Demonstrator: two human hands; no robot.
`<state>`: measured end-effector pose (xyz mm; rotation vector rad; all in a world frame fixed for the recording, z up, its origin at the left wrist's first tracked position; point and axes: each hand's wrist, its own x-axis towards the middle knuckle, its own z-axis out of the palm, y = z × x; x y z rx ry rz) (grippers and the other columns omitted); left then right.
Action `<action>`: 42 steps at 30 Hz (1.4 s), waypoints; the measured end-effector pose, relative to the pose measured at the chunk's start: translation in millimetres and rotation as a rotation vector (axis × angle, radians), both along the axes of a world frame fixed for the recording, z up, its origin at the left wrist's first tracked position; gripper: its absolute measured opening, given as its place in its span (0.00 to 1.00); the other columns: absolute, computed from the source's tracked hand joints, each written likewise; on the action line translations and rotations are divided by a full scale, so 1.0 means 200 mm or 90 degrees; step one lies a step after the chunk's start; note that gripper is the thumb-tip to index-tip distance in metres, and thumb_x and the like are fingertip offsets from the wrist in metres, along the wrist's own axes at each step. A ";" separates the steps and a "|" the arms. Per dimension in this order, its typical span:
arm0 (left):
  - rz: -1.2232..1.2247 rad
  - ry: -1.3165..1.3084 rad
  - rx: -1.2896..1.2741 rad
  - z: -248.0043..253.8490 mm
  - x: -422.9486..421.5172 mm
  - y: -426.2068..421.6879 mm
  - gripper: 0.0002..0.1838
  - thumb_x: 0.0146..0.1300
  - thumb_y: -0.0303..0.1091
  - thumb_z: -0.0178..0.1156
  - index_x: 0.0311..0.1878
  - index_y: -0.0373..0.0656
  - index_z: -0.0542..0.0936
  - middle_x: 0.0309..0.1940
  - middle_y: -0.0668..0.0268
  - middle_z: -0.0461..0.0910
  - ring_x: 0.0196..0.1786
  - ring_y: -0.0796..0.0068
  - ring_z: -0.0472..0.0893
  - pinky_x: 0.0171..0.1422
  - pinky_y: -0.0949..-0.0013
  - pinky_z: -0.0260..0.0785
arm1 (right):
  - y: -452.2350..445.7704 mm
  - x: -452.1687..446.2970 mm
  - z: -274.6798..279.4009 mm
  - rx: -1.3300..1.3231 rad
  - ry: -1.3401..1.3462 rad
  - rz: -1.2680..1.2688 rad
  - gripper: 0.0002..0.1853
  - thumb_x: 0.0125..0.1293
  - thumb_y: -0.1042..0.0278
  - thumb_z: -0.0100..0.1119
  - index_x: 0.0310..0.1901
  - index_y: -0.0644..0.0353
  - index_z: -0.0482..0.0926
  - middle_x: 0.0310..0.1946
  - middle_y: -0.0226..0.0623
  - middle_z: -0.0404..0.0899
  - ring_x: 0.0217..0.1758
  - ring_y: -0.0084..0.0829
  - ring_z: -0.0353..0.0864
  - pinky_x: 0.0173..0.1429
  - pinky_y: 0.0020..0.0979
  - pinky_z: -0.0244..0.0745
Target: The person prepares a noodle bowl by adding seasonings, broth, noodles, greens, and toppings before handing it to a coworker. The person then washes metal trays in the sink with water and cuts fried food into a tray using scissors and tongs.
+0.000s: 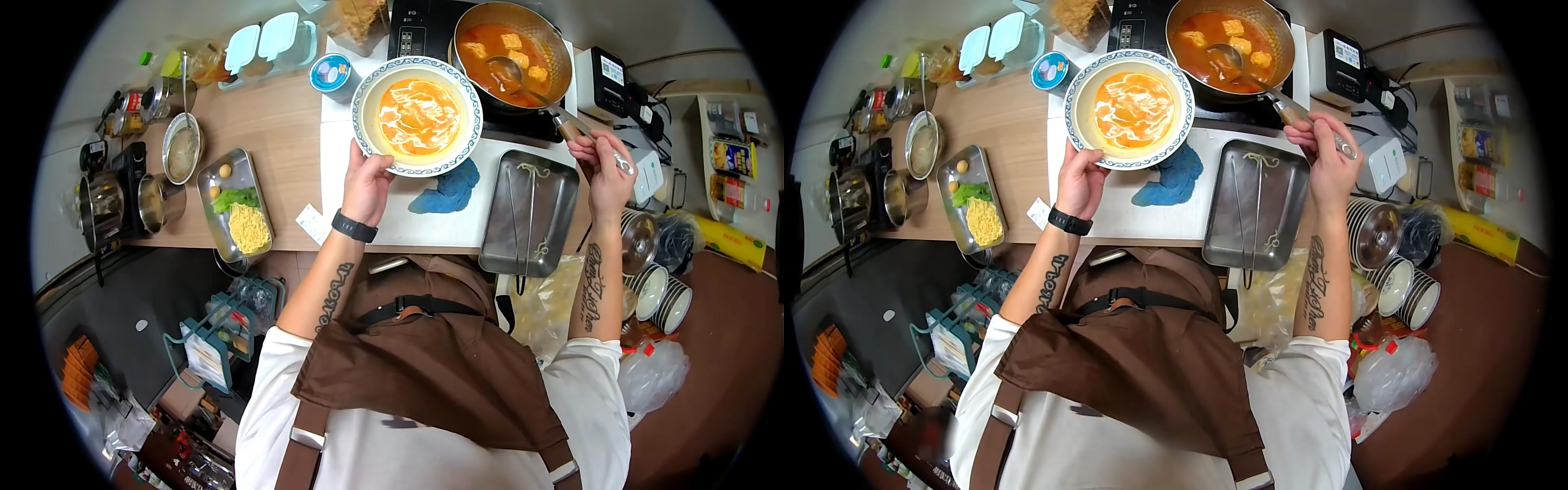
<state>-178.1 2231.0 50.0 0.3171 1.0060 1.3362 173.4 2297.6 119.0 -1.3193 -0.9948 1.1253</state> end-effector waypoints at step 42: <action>-0.010 -0.012 0.001 -0.01 -0.03 0.02 0.31 0.63 0.22 0.54 0.70 0.49 0.64 0.61 0.66 0.75 0.59 0.73 0.77 0.65 0.62 0.68 | -0.07 0.00 0.04 0.068 -0.143 0.043 0.11 0.77 0.76 0.51 0.51 0.76 0.79 0.41 0.49 0.85 0.42 0.35 0.89 0.51 0.31 0.85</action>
